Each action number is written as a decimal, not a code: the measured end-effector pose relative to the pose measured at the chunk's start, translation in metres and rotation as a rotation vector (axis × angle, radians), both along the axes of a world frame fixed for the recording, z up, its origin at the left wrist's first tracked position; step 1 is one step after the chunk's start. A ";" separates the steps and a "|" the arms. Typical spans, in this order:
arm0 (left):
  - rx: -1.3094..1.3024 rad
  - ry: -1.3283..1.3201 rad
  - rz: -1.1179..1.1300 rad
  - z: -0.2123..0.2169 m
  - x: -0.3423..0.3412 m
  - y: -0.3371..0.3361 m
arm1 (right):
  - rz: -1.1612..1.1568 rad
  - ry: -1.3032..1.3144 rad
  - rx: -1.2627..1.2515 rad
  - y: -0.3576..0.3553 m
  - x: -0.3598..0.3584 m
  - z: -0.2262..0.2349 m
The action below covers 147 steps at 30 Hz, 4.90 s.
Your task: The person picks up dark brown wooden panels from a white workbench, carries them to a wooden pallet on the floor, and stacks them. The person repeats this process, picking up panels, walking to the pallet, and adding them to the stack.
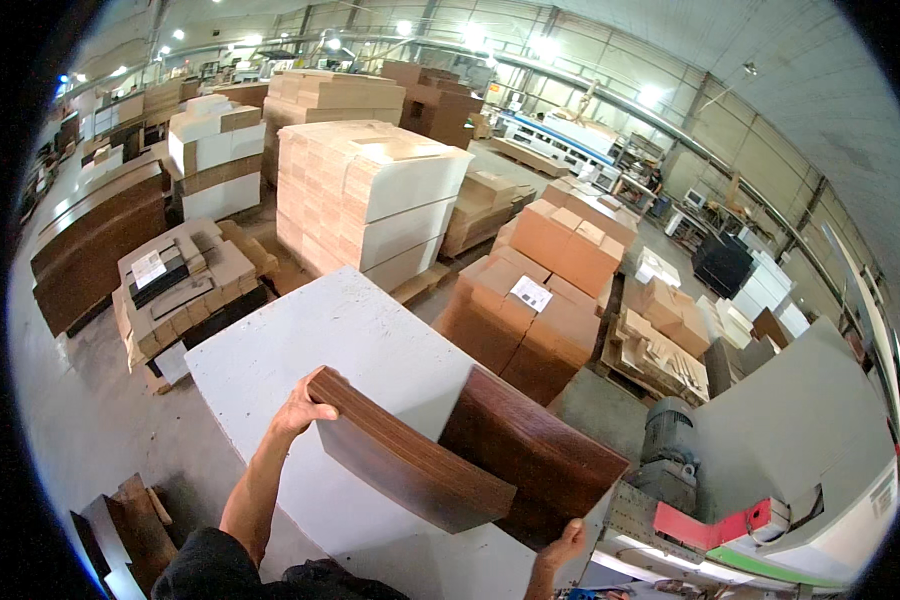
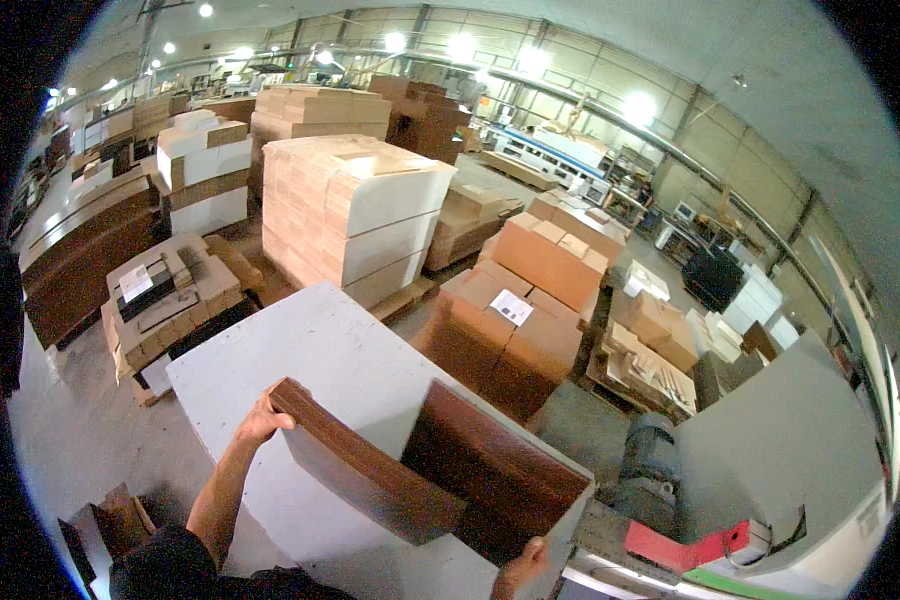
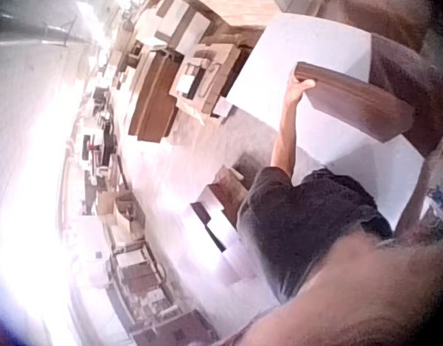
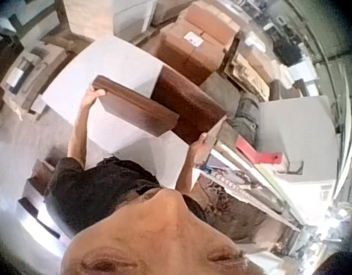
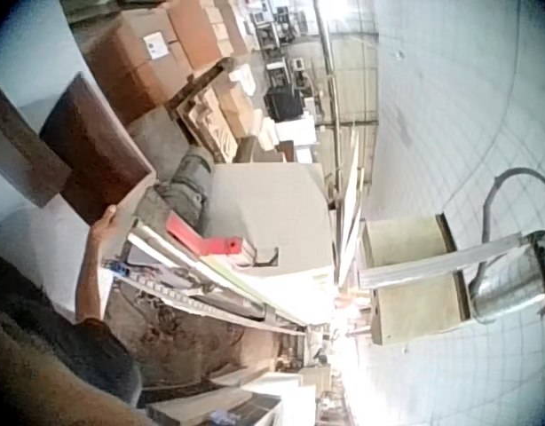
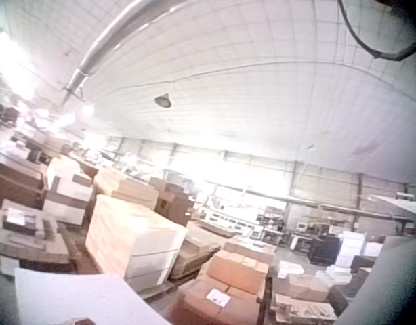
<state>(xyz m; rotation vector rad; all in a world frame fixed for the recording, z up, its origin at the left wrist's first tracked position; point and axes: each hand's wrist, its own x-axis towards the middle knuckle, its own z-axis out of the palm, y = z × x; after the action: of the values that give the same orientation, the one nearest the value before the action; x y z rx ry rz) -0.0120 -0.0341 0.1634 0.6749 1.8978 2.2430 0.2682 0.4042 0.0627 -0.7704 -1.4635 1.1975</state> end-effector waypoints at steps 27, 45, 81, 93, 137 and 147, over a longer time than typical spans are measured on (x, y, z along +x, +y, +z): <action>-0.040 0.036 -0.109 -0.016 -0.018 0.000 | 0.680 -0.116 -0.216 -0.152 -0.018 -0.027; -0.243 0.128 -0.180 -0.091 -0.025 -0.013 | 0.585 -0.144 -0.129 -0.135 -0.031 -0.080; -0.265 -0.882 0.788 -0.056 0.284 -0.232 | 1.329 -0.985 0.069 -0.353 -0.076 0.081; -0.044 -0.993 1.406 -0.101 0.361 -0.477 | 1.734 -1.175 0.783 -0.721 -0.133 0.145; 1.069 -1.201 2.563 -0.437 0.468 -0.944 | 2.816 -1.638 0.955 -1.604 -0.098 -0.343; 1.161 -1.245 2.534 -0.601 0.533 -1.076 | 2.894 -1.577 1.064 -1.751 -0.019 -0.534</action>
<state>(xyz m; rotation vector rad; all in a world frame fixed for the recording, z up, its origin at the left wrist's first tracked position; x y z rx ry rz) 0.5209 -1.1100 -0.4377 1.9593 0.2353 -1.0305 0.2491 -1.3464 -0.4717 -1.1013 1.2466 -0.0470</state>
